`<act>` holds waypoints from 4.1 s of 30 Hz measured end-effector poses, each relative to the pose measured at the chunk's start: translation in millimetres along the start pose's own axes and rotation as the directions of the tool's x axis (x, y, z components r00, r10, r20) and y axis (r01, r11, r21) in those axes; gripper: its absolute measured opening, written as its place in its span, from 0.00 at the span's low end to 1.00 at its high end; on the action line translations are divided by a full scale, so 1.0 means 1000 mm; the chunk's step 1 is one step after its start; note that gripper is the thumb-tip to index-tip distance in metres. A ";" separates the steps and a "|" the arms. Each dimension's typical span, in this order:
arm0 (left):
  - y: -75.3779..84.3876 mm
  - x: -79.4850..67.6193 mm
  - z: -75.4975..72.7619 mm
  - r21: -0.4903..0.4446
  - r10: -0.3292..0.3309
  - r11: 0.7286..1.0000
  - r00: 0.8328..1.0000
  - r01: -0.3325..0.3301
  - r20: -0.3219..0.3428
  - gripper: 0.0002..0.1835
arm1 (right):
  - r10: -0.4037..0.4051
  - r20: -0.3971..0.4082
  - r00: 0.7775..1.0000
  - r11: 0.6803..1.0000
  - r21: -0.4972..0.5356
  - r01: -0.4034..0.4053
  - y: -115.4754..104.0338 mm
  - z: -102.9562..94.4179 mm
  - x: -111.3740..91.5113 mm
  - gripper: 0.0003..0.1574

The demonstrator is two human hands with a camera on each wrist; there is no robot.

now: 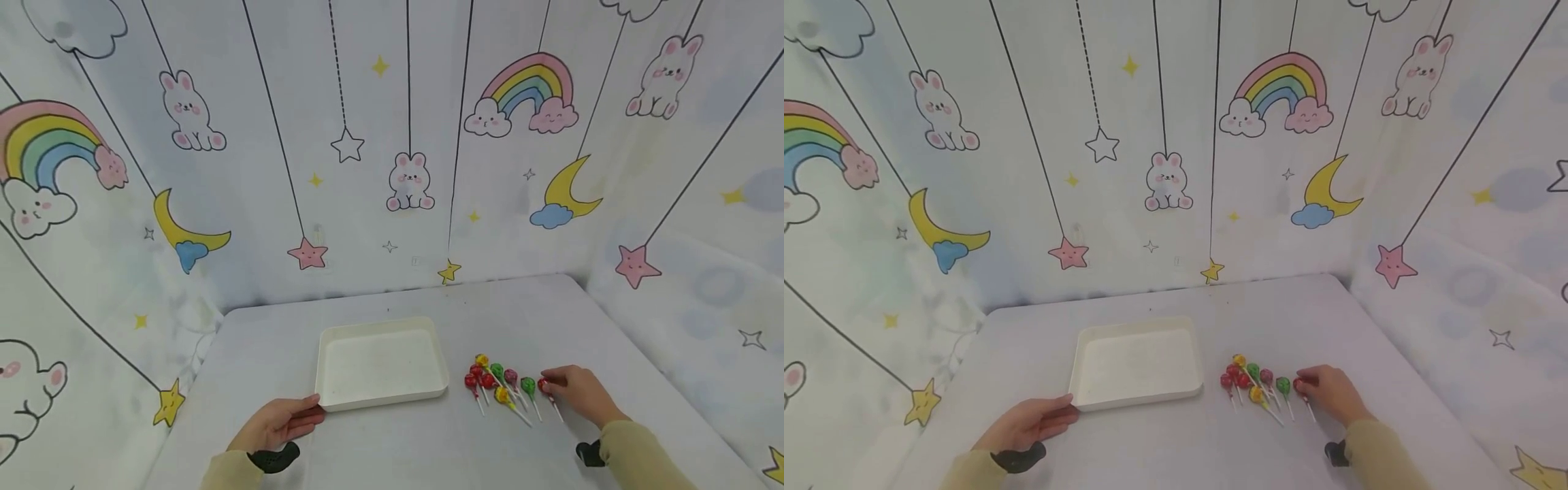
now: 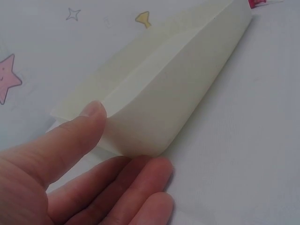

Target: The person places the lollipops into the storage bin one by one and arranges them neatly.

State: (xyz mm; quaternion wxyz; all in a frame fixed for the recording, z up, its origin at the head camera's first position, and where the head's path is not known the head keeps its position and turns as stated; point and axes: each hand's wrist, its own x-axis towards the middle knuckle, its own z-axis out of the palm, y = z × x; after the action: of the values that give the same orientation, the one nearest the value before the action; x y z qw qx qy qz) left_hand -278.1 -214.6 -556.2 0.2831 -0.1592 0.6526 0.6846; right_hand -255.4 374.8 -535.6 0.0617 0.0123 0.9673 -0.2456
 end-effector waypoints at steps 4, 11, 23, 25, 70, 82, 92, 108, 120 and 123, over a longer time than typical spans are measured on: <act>-0.002 0.001 0.000 0.002 -0.006 1.000 1.000 0.006 -0.008 0.17 | 0.000 -0.004 1.000 1.000 -0.007 0.000 0.000 0.003 0.000 0.23; -0.003 0.002 0.000 0.006 -0.004 1.000 1.000 0.004 -0.026 0.16 | 0.016 0.007 1.000 0.999 0.037 -0.016 -0.001 0.001 -0.002 0.24; -0.002 0.002 0.001 -0.011 -0.009 1.000 1.000 0.009 -0.026 0.17 | -0.103 0.197 0.975 0.964 0.260 0.049 0.009 -0.029 0.001 0.20; -0.002 0.003 0.000 -0.021 -0.013 1.000 1.000 0.013 -0.026 0.17 | -0.122 0.231 0.965 0.954 0.297 0.050 0.006 -0.036 0.001 0.19; 0.000 0.003 0.005 0.016 0.058 0.998 0.998 -0.058 0.011 0.25 | -0.331 0.290 0.898 0.907 0.360 0.218 -0.264 0.069 0.156 0.10; -0.005 0.003 0.005 -0.019 0.034 0.999 0.999 -0.035 -0.033 0.19 | -0.407 0.080 0.910 0.912 0.095 0.400 -0.355 0.182 0.186 0.06; -0.013 0.007 0.004 -0.023 0.031 0.999 0.999 -0.032 -0.033 0.18 | -0.450 0.017 0.893 0.893 -0.008 0.450 -0.362 0.194 0.177 0.12; -0.011 0.004 0.003 -0.020 0.025 0.999 0.999 -0.026 -0.031 0.17 | -0.435 0.063 0.898 0.900 0.045 0.433 -0.368 0.184 0.166 0.06; -0.011 0.010 0.003 -0.021 0.017 1.000 0.999 -0.018 -0.035 0.18 | -0.418 0.051 0.907 0.908 0.061 0.415 -0.366 0.177 0.165 0.04; -0.011 0.013 0.005 -0.018 0.002 1.000 0.999 -0.002 -0.036 0.18 | -0.405 0.041 0.913 0.913 0.079 0.401 -0.362 0.169 0.162 0.08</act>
State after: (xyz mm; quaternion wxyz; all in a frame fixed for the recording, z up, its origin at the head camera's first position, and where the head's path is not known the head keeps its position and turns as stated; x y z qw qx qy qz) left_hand -280.6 -207.7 -572.2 0.2691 -0.1734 0.6514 0.6879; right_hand -416.7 -24.7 -532.0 0.0366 -0.1921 0.9379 -0.2865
